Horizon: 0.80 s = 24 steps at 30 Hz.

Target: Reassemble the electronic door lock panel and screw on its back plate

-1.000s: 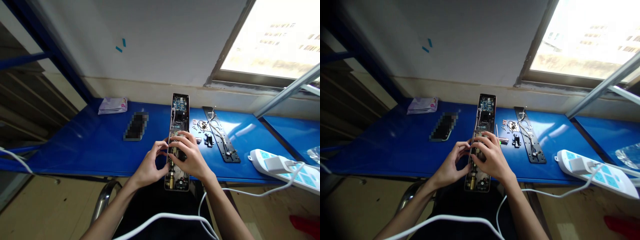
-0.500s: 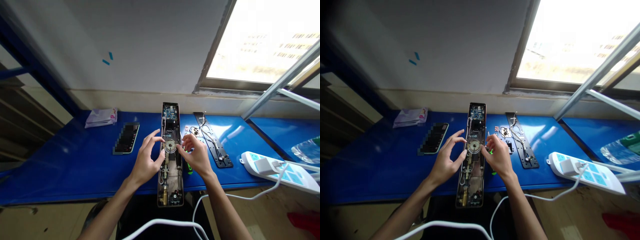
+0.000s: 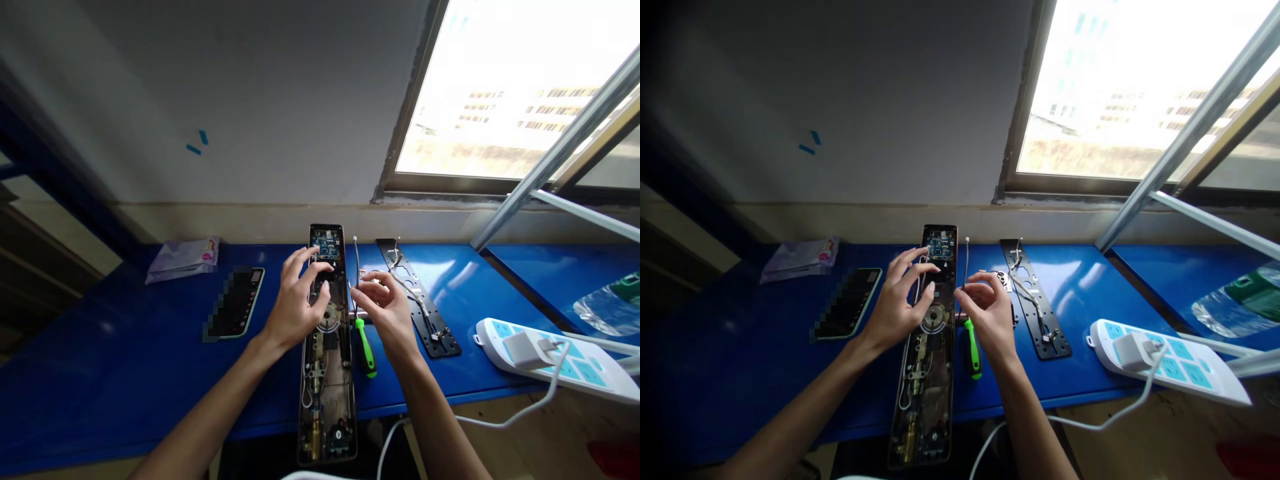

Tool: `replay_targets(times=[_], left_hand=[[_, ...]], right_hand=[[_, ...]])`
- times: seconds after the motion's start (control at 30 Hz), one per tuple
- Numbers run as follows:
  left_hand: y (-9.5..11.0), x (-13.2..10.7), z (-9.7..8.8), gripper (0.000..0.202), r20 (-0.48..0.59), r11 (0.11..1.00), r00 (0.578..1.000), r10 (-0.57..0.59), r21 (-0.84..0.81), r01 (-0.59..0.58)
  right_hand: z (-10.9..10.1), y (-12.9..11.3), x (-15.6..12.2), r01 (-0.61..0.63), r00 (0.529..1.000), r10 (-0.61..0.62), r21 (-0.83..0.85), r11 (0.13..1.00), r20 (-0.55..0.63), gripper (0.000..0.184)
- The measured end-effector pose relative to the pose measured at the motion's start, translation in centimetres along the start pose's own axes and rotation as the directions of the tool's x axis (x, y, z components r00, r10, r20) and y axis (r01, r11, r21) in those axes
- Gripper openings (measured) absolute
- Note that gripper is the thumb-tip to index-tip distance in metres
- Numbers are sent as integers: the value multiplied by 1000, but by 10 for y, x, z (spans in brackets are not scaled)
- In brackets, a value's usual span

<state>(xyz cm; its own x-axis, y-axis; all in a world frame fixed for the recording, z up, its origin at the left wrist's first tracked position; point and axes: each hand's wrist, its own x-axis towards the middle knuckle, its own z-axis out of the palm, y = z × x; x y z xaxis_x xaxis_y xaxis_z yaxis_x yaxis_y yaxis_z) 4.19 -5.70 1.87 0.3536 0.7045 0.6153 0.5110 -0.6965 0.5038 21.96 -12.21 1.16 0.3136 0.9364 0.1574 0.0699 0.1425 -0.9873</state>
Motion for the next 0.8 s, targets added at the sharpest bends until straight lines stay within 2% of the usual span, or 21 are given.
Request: replay_targets(times=[0.13, 0.23, 0.33, 0.4, 0.53, 0.7, 0.8], left_hand=[[-12, 36, 4, 25, -24, 999, 1000, 19, 33, -18], [-21, 59, 11, 25, -18, 998, 1000, 3, 56, -2], [-31, 73, 17, 22, -13, 999, 1000, -8, 50, 8], [-37, 78, 20, 18, 0, 1000, 1000, -10, 30, 10], [-45, 84, 19, 15, 14, 1000, 1000, -13, -22, 13], [-45, 90, 15, 14, 14, 997, 999, -33, -67, 34], [-46, 92, 14, 14, 5, 996, 999, -48, -73, 48]], right_hand=[[7, -8, 26, 30, 999, -30, 0, 1000, 39, 34], [15, -14, 52, 41, 997, -38, -38, 998, 69, 40], [22, -19, 73, 56, 997, -48, -115, 992, 64, 44], [26, -23, 80, 75, 997, -68, -199, 977, 42, 38], [33, -29, 78, 143, 989, -149, -425, 894, 19, 15], [40, -31, 68, 196, 979, -189, -584, 788, 73, 4], [39, -32, 66, 185, 981, -175, -628, 756, 79, 6]])
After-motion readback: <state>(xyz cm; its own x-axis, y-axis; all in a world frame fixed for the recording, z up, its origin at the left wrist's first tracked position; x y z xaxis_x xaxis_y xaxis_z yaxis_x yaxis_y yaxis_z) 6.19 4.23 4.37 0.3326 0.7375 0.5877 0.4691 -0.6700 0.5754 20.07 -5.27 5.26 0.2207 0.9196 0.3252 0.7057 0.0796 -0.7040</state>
